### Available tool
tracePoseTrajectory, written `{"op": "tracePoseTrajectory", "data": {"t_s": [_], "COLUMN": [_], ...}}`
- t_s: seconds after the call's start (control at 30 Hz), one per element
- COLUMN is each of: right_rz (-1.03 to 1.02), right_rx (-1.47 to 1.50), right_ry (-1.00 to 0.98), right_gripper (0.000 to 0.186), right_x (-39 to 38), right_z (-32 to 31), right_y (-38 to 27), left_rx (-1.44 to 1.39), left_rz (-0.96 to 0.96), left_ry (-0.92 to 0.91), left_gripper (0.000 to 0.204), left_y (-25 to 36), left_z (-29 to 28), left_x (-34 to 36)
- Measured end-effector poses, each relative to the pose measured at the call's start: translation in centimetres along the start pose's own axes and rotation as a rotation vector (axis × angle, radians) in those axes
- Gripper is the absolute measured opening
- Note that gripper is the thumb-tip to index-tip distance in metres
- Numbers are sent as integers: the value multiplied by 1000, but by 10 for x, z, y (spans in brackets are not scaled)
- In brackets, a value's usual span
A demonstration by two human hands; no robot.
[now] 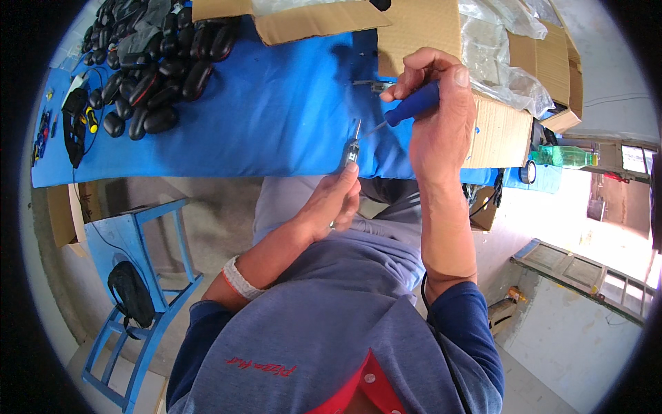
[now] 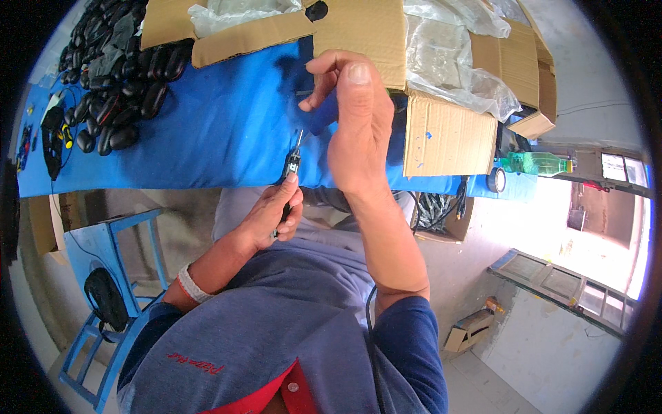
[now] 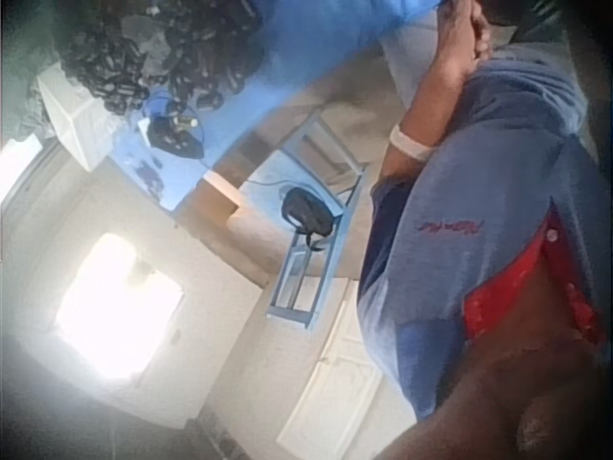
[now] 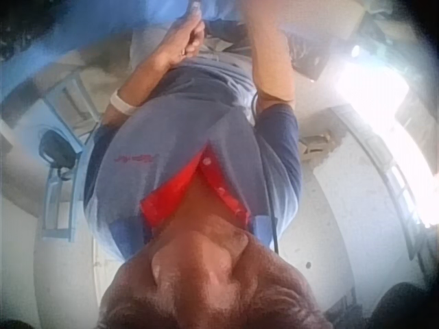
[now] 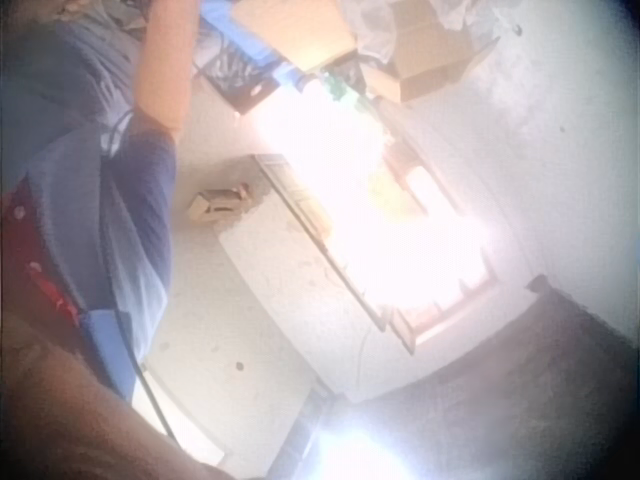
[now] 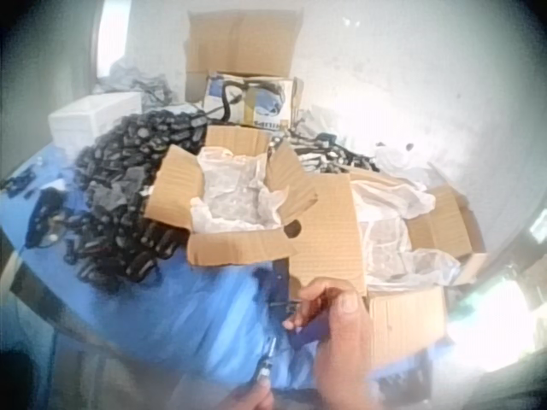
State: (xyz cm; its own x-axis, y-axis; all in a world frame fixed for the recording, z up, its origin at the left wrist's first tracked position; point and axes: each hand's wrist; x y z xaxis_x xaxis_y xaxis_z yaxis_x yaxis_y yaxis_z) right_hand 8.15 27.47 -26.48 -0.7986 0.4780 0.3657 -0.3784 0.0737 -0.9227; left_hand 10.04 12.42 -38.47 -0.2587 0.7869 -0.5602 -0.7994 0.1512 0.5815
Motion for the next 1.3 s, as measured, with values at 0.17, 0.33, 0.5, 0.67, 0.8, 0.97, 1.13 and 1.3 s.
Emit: {"op": "tracePoseTrajectory", "data": {"t_s": [0.17,0.33,0.5,0.67,0.8,0.97,1.13,1.3], "right_rz": [13,41,-230,-345,-325,-285,-262,-277], "right_rx": [324,153,514,173,223,163,93,196], "right_ry": [150,229,56,109,100,168,180,191], "right_gripper": [38,34,34,28,32,39,39,38], "right_x": [-13,-20,-21,-25,-39,-43,-46,-48], "right_z": [10,10,-17,-24,-30,-25,-25,-26], "right_y": [6,31,-42,-32,-13,-16,-16,-15], "left_rx": [14,39,43,32,62,67,46,48], "left_rz": [19,-41,-49,-71,-26,-35,-16,-6], "left_ry": [0,-11,-2,10,23,33,17,2], "left_gripper": [51,50,50,50,51,51,51,52], "left_y": [-2,-1,-15,-13,-16,-19,-21,-22], "left_z": [1,8,12,16,19,20,20,20], "left_x": [-3,-2,-13,-15,-16,-17,-17,-17]}}
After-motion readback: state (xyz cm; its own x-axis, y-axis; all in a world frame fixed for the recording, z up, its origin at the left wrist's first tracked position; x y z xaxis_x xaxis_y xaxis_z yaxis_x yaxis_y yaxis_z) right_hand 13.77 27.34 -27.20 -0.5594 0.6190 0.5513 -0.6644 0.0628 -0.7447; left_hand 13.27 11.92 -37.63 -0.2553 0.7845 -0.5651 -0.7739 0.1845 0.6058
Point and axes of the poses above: each hand's wrist, its own x-axis towards the middle knuckle, its own z-axis out of the palm, y = z × x, and after that the axes turned 6 degrees about x, right-handed
